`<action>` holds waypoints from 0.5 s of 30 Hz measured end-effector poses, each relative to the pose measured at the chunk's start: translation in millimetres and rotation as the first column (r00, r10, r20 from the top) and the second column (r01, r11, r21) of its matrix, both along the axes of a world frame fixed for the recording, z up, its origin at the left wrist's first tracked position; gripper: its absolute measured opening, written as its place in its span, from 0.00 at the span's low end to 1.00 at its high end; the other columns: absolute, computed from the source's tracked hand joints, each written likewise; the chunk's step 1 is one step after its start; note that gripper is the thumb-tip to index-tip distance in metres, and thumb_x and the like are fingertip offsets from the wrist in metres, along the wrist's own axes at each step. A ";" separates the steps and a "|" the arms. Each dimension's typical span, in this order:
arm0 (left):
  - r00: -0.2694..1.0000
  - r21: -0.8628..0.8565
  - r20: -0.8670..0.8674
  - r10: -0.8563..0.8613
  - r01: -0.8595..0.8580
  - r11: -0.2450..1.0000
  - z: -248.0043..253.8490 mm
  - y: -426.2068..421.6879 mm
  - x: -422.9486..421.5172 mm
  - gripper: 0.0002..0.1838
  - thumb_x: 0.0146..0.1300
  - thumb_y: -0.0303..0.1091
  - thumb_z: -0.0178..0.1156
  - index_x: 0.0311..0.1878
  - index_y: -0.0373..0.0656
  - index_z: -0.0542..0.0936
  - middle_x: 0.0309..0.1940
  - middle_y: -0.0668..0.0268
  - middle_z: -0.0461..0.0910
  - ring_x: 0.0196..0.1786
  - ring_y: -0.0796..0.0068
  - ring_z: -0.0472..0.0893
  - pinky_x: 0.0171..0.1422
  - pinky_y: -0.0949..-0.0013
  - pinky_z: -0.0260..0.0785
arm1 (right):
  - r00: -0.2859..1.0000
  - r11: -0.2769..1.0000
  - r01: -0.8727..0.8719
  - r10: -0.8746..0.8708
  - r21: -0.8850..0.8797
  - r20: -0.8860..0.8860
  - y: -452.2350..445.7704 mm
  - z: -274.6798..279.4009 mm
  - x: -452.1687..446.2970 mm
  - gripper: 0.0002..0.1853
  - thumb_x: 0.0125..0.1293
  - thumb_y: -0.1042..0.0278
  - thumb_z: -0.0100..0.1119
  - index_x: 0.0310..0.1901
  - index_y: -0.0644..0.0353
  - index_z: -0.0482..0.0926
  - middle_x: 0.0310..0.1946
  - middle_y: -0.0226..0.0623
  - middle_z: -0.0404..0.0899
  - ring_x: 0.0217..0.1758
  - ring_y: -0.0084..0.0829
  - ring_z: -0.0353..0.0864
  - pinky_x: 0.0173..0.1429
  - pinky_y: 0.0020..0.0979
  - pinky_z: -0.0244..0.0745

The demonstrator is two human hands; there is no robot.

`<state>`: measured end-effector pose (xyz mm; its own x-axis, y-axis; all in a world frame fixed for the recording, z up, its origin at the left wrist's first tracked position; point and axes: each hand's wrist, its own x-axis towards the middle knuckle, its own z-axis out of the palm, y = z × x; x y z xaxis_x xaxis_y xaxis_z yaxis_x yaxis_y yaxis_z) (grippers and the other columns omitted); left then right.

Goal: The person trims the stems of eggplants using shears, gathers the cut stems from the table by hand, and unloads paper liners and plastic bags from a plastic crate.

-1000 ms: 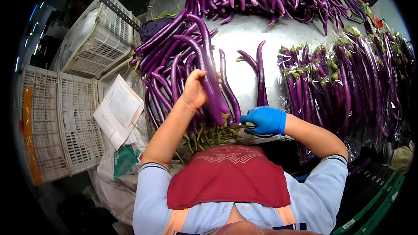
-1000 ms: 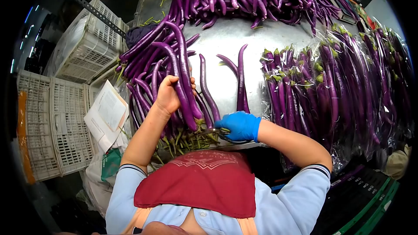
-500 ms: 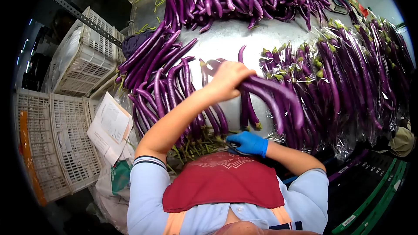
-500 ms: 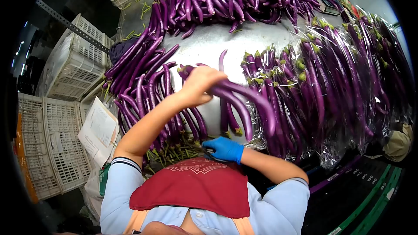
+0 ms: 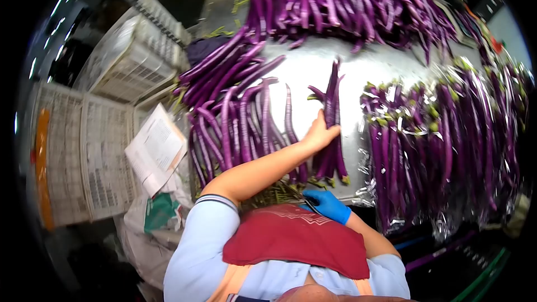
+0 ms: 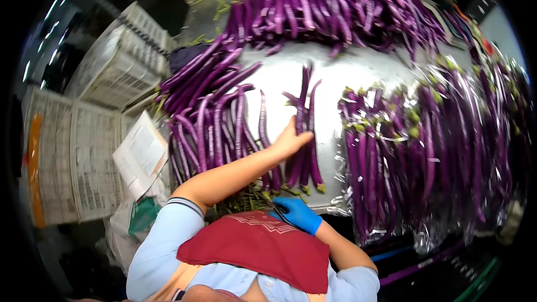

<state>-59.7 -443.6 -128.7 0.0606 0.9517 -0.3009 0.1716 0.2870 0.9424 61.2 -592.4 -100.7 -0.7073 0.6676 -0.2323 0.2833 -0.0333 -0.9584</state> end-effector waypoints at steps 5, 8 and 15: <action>0.953 -0.403 0.151 -0.264 0.303 0.864 37.7 -2.4 -21.1 0.31 0.58 0.42 0.56 0.61 0.33 0.64 0.51 0.57 0.73 0.53 0.65 0.73 0.59 0.68 0.63 | 0.998 0.998 -0.056 0.056 0.017 0.031 6.7 10.8 -3.1 0.19 0.56 0.62 0.63 0.44 0.67 0.74 0.28 0.48 0.76 0.26 0.31 0.74 0.35 0.30 0.70; 0.964 0.017 -0.075 -0.254 0.256 0.966 56.3 -17.6 -72.6 0.25 0.58 0.42 0.55 0.58 0.39 0.71 0.55 0.54 0.72 0.56 0.63 0.72 0.59 0.65 0.64 | 0.996 0.998 -0.033 0.038 -0.055 0.078 6.8 15.7 -0.1 0.23 0.55 0.63 0.65 0.49 0.70 0.73 0.30 0.46 0.79 0.29 0.19 0.72 0.37 0.26 0.72; 0.600 0.349 -0.276 0.751 -0.665 0.660 32.3 -144.3 -302.2 0.11 0.58 0.30 0.54 0.42 0.36 0.76 0.33 0.61 0.79 0.34 0.72 0.77 0.39 0.71 0.69 | 0.990 0.952 0.140 -0.133 -0.272 0.046 3.5 4.1 -5.9 0.24 0.55 0.66 0.66 0.50 0.71 0.73 0.35 0.29 0.78 0.36 0.18 0.72 0.42 0.22 0.71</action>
<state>-361.9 -587.9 -96.4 -0.7306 0.6812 0.0464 0.3307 0.2936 0.8969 55.3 -588.9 -96.6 -0.6050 0.6656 -0.4370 0.2827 -0.3335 -0.8993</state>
